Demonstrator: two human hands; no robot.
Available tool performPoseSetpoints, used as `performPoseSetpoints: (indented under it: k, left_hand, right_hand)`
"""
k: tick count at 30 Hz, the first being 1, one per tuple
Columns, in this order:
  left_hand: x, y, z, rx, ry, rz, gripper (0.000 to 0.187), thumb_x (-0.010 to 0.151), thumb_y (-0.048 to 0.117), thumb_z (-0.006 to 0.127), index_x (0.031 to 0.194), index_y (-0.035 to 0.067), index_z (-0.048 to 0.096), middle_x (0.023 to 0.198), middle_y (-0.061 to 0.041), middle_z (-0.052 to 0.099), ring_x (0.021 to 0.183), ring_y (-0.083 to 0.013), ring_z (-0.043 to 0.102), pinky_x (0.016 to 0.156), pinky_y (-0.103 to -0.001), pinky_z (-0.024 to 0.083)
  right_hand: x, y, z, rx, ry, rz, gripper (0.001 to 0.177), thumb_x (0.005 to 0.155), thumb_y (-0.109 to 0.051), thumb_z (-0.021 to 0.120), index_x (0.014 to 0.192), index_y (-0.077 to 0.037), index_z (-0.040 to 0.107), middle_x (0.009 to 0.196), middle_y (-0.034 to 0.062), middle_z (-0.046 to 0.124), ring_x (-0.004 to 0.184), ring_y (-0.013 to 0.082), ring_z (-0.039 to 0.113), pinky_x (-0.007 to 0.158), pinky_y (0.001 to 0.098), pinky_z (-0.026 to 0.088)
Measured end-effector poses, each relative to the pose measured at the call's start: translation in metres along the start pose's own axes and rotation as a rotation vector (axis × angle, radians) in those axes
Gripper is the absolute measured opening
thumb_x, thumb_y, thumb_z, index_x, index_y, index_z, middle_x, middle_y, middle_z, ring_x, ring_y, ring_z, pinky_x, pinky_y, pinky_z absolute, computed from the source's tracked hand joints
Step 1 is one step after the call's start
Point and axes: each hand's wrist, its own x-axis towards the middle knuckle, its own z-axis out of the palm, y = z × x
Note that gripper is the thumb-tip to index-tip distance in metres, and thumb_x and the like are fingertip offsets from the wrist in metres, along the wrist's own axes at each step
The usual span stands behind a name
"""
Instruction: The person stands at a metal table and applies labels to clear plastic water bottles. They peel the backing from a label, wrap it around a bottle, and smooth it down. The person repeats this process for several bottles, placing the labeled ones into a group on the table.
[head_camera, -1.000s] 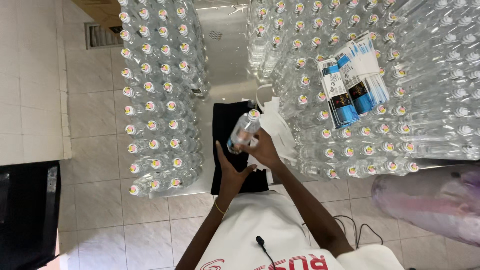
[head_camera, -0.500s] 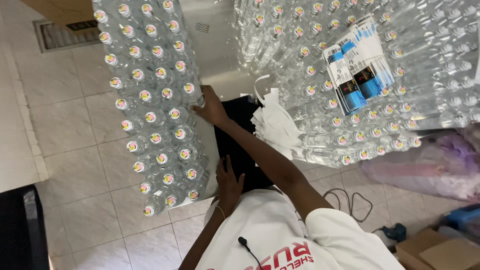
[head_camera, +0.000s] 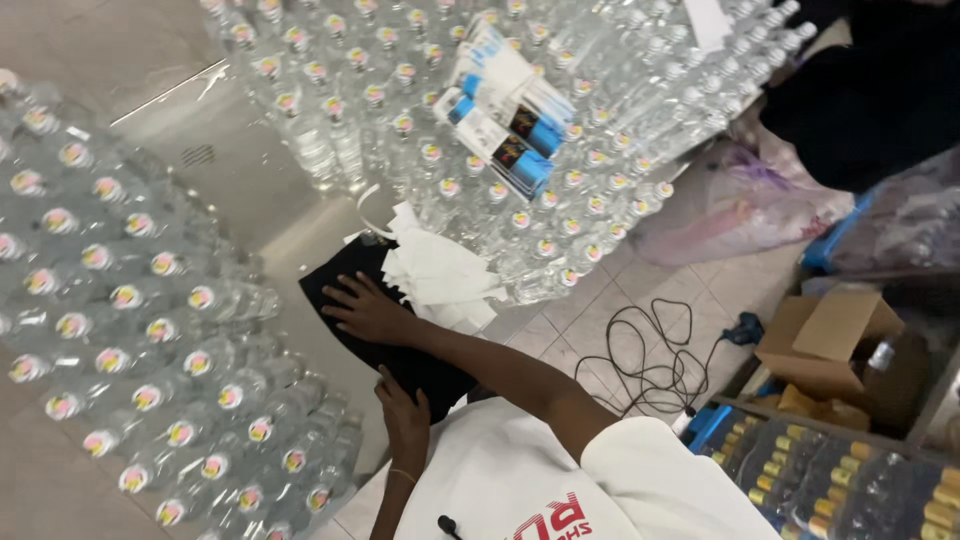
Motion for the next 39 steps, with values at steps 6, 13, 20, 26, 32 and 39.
performPoseSetpoints:
  k: [6,13,20,26,32,39]
  left_hand:
    - [0.015,0.034,0.01,-0.103,-0.026,-0.124,0.091,0.101,0.015,0.063,0.178,0.004,0.013,0.152,-0.029,0.041,0.133,-0.0549,0.051,0.106,-0.06,0.05]
    - [0.007,0.068,-0.015,-0.404,0.211,-0.24,0.087,0.091,-0.002,0.063,0.171,0.005,0.03,0.147,-0.03,0.041,0.129,-0.0427,0.063,0.117,-0.048,0.045]
    - [0.008,0.089,-0.034,-0.509,0.059,-0.62,0.079,0.092,0.018,0.064,0.166,0.016,0.036,0.145,-0.015,0.066,0.13,-0.0327,0.064,0.103,-0.047,0.052]
    - [0.012,0.117,-0.049,0.184,0.035,-0.443,0.073,0.105,0.034,0.068,0.168,0.01,0.04,0.135,-0.013,0.067,0.107,-0.0333,0.077,0.088,-0.05,0.062]
    - [0.105,0.207,-0.038,-0.197,0.234,0.068,0.067,0.104,0.022,0.075,0.161,-0.001,0.047,0.14,-0.022,0.059,0.127,-0.0393,0.061,0.105,-0.049,0.056]
    - [0.22,0.251,0.005,-0.095,0.325,0.288,0.097,0.085,0.009,0.096,0.162,-0.007,0.039,0.158,-0.029,0.043,0.149,-0.0508,0.046,0.119,-0.058,0.051]
  right_hand:
    - [0.0,0.032,0.019,-0.127,-0.032,-0.016,0.049,0.11,-0.047,0.068,0.155,-0.031,0.062,0.174,0.0029,0.043,0.161,0.0372,0.046,0.136,0.0584,0.032]
    - [-0.005,0.002,-0.068,0.222,-0.069,-0.112,0.044,0.112,-0.02,0.063,0.152,-0.004,0.057,0.172,0.0228,0.042,0.168,0.0356,0.032,0.145,0.0474,0.021]
    - [-0.122,-0.005,-0.237,0.817,-0.052,0.078,0.031,0.117,-0.021,0.055,0.144,-0.01,0.065,0.164,0.0114,0.053,0.158,0.0325,0.044,0.124,0.0484,0.048]
    - [-0.168,0.063,-0.354,0.689,0.095,0.209,0.025,0.114,-0.017,0.059,0.134,-0.01,0.073,0.145,0.0128,0.069,0.137,0.033,0.064,0.117,0.0486,0.049]
    - [-0.127,0.146,-0.369,0.162,0.243,0.198,0.031,0.112,-0.01,0.057,0.139,-0.002,0.069,0.143,0.0196,0.068,0.138,0.0407,0.062,0.114,0.0525,0.054]
    - [-0.092,0.186,-0.332,-0.174,0.163,0.159,0.038,0.101,-0.013,0.064,0.136,-0.002,0.068,0.14,0.0214,0.065,0.138,0.0422,0.059,0.119,0.057,0.046]
